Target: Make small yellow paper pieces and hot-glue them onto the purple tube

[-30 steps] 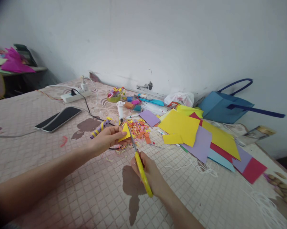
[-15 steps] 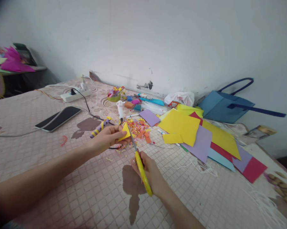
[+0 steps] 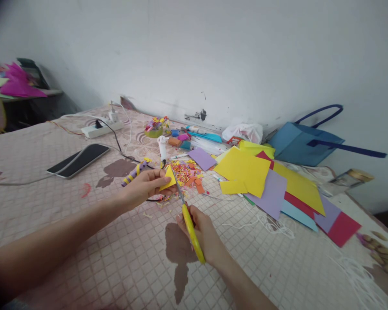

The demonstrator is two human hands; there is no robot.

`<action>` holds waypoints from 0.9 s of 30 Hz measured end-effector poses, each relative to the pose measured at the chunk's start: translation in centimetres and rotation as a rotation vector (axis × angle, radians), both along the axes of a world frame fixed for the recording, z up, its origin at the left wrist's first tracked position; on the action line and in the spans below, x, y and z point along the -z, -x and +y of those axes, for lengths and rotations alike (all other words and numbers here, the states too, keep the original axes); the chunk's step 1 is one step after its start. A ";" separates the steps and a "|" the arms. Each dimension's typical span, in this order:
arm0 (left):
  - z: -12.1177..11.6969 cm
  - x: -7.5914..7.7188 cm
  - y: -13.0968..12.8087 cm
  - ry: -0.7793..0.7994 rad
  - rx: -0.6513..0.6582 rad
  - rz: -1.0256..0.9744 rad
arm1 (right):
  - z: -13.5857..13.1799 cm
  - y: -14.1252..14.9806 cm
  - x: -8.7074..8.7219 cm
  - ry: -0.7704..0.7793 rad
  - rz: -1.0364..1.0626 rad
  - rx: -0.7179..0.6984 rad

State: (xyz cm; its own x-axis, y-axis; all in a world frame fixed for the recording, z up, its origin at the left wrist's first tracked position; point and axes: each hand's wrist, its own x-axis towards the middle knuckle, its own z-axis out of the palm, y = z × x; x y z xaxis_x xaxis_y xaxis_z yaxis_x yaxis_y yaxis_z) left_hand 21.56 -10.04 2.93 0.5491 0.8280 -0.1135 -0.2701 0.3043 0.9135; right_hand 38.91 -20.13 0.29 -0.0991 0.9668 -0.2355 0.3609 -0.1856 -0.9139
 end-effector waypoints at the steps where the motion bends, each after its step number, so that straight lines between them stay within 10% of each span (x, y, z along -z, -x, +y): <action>1: 0.0 0.0 0.0 0.002 0.000 0.001 | 0.0 0.0 0.0 0.005 0.001 0.002; 27: -0.2 0.6 -0.2 0.014 0.060 -0.042 | 0.1 0.3 -0.7 -0.034 -0.091 -0.013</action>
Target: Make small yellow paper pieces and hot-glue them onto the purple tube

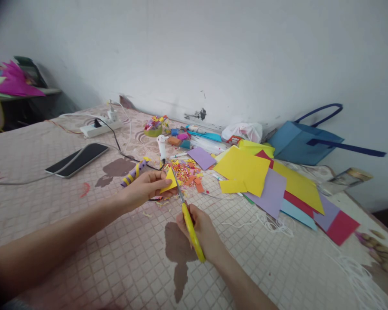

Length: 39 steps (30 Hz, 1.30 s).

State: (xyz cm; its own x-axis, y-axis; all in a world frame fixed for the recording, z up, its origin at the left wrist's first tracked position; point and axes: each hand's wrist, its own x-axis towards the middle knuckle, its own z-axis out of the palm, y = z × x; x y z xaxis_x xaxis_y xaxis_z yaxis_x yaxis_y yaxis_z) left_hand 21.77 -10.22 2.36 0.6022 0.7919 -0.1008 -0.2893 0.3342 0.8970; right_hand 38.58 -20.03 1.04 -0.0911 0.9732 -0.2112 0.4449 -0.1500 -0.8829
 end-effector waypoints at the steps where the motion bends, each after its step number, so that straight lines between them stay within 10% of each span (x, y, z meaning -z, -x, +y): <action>1: -0.1 0.0 0.0 0.001 0.005 0.005 | 0.0 0.0 0.1 0.000 0.010 -0.002; 19: -0.2 -0.1 0.0 0.030 0.003 0.010 | 0.3 -0.5 0.7 0.034 0.066 0.062; 29: -0.6 1.0 -0.5 0.021 0.027 0.089 | 4.7 -9.0 1.5 -0.392 -0.812 0.386; 39: -1.2 2.3 -1.0 -0.011 0.071 0.189 | 5.1 -12.7 1.2 -0.574 -0.962 0.468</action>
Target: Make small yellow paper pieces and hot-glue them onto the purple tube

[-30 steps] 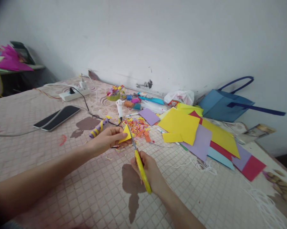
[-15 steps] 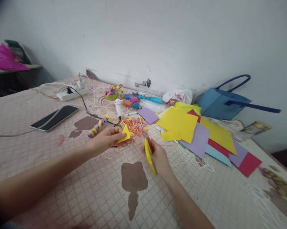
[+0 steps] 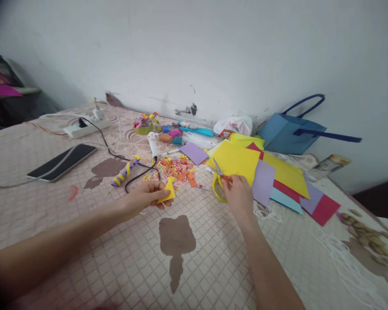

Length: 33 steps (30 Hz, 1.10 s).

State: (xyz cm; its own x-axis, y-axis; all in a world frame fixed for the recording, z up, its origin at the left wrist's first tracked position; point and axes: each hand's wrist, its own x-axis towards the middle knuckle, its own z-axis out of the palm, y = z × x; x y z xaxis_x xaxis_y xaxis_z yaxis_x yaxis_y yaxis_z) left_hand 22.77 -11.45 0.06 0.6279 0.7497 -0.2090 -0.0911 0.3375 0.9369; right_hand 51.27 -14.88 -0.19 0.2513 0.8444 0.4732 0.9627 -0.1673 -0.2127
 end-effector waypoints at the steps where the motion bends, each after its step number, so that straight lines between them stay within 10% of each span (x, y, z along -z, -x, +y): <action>1: 0.0 0.0 0.0 -0.008 0.010 0.007 | -0.2 0.9 -0.4 -0.058 0.049 -0.055; 7: -0.6 -0.2 -0.1 -0.084 0.054 0.060 | -2.6 8.8 -1.3 0.286 0.866 -0.607; 13: -0.9 0.0 -0.2 -0.103 0.075 0.091 | -3.8 11.4 -0.7 0.290 1.044 -0.672; 25: -1.0 -0.2 -0.4 0.177 0.075 -0.040 | -3.9 10.7 0.0 -0.147 0.330 -0.783; 33: -0.5 0.2 -0.2 0.015 -0.019 -0.023 | -3.6 10.4 0.1 -0.217 0.292 -0.827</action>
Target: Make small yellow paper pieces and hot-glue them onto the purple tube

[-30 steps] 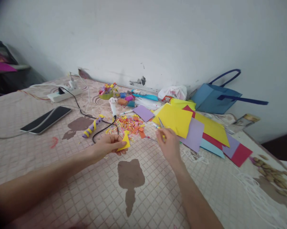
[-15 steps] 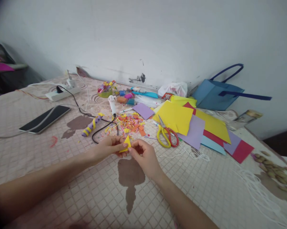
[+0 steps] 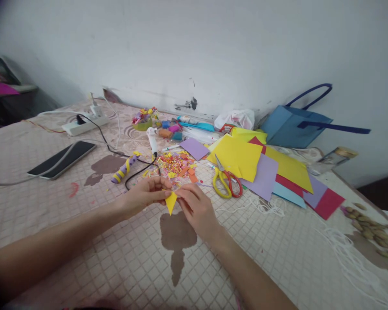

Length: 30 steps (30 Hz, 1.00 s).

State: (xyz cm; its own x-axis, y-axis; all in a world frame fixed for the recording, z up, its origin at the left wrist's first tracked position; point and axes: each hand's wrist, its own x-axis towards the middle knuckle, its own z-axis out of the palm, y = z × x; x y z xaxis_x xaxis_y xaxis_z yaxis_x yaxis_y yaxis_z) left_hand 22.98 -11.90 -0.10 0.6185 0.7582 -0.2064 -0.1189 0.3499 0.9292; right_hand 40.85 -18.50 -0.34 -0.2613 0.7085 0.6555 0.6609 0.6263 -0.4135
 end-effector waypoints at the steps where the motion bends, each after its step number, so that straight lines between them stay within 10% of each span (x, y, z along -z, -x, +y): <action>1: 0.0 0.0 0.0 -0.007 0.003 0.000 | 0.0 0.0 0.0 -0.003 0.001 -0.006; 19: -0.5 -0.3 -0.2 -0.050 0.034 0.034 | 0.2 -0.3 0.2 0.051 0.058 -0.045; 26: -0.7 -0.7 -0.3 -0.232 -0.124 0.057 | 0.0 0.5 0.1 0.793 0.594 -0.098; 30: -0.9 -0.8 -0.3 -0.328 -0.153 0.063 | -0.1 1.1 0.2 0.948 0.660 -0.149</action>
